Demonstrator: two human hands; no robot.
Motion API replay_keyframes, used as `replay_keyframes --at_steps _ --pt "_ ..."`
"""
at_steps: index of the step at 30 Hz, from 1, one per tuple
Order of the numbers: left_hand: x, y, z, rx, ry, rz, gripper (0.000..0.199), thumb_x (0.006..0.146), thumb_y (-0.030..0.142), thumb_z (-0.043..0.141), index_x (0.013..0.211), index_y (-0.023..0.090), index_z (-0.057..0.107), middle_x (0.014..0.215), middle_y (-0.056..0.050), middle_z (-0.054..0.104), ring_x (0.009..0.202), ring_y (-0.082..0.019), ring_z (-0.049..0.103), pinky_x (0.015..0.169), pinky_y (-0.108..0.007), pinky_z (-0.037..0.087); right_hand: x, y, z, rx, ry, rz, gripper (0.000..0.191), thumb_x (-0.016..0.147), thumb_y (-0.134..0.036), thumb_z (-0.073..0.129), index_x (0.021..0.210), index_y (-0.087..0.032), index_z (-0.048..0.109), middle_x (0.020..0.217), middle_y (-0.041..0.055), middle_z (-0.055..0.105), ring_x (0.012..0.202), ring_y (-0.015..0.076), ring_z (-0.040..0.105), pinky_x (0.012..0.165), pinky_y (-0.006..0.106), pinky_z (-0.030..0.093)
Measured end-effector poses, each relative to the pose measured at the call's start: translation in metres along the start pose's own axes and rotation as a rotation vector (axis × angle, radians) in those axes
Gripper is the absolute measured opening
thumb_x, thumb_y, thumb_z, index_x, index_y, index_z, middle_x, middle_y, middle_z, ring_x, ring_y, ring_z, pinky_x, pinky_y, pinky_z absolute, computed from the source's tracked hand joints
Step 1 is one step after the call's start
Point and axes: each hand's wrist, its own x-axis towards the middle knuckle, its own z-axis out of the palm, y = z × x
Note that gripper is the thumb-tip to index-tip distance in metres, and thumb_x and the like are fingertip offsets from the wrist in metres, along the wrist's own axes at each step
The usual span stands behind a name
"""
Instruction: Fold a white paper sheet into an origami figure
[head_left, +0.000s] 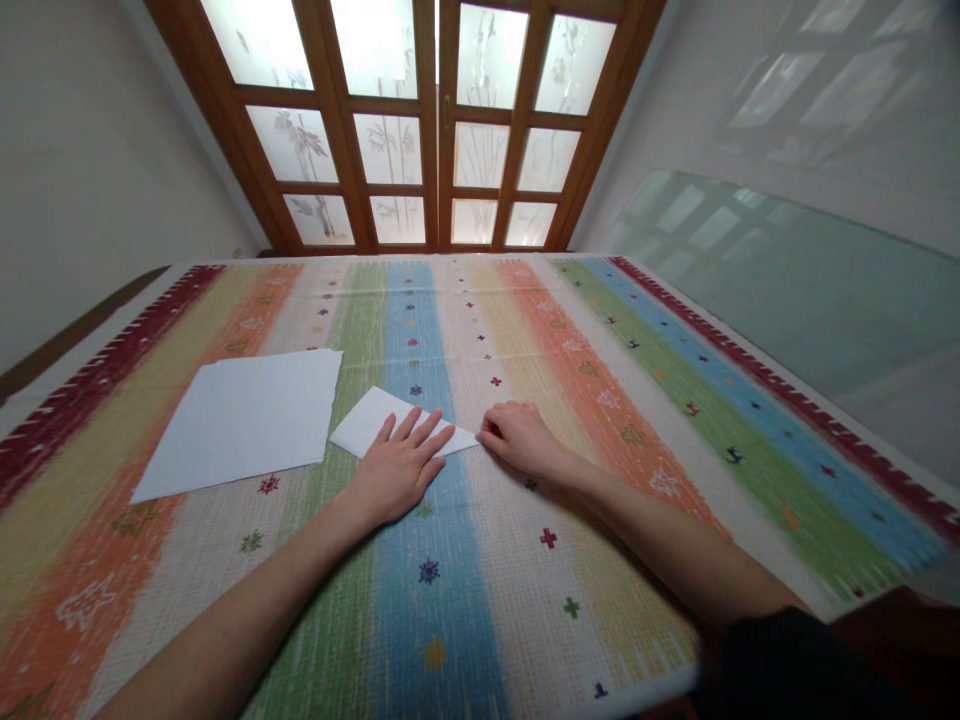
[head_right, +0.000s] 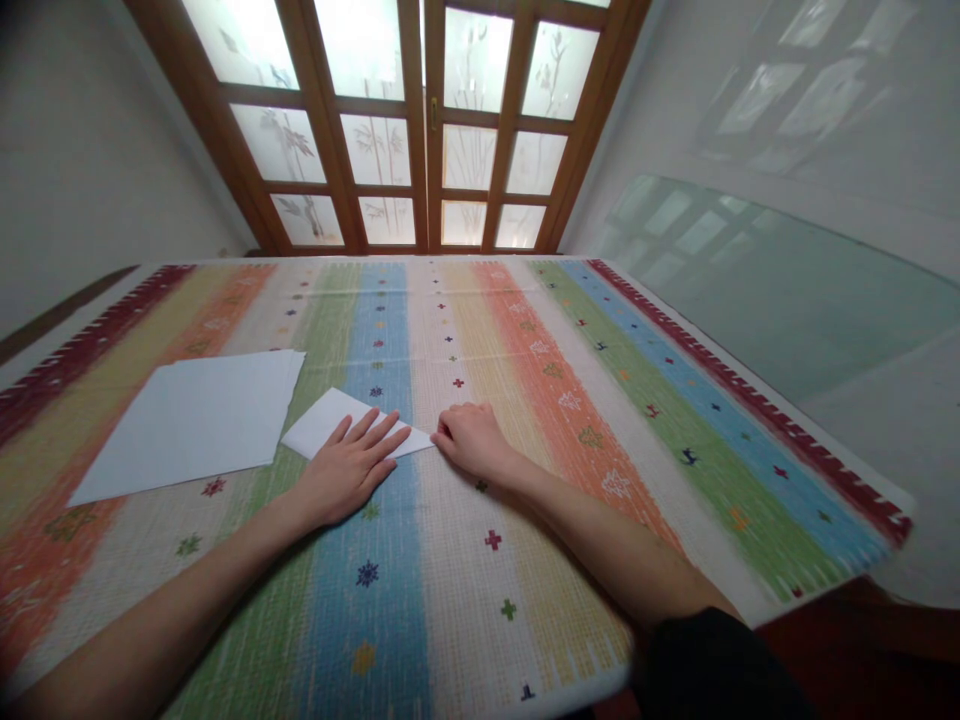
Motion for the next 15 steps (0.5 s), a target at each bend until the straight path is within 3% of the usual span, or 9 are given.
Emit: replay_keyframes --at_steps 8,15 --pt "0.001 0.000 0.003 0.006 0.035 -0.050 0.047 0.102 0.034 0.033 0.149 0.029 0.038 0.156 -0.003 0.034 0.145 -0.031 0.027 0.114 -0.058 0.026 -0.002 -0.004 0.003 -0.044 0.013 0.021 0.019 0.092 -0.029 0.057 0.083 -0.016 0.068 0.090 0.0069 0.071 0.087 0.0213 0.061 0.075 0.034 0.034" --pt "0.002 0.001 0.007 0.011 0.073 -0.077 0.049 0.101 0.033 0.035 0.149 0.030 0.037 0.156 -0.002 0.036 0.145 -0.032 0.027 0.114 -0.059 0.024 0.001 0.011 -0.025 -0.117 0.050 0.036 0.012 0.086 -0.019 0.059 0.080 -0.016 0.068 0.086 0.0089 0.071 0.083 0.0220 0.062 0.076 0.034 0.041"
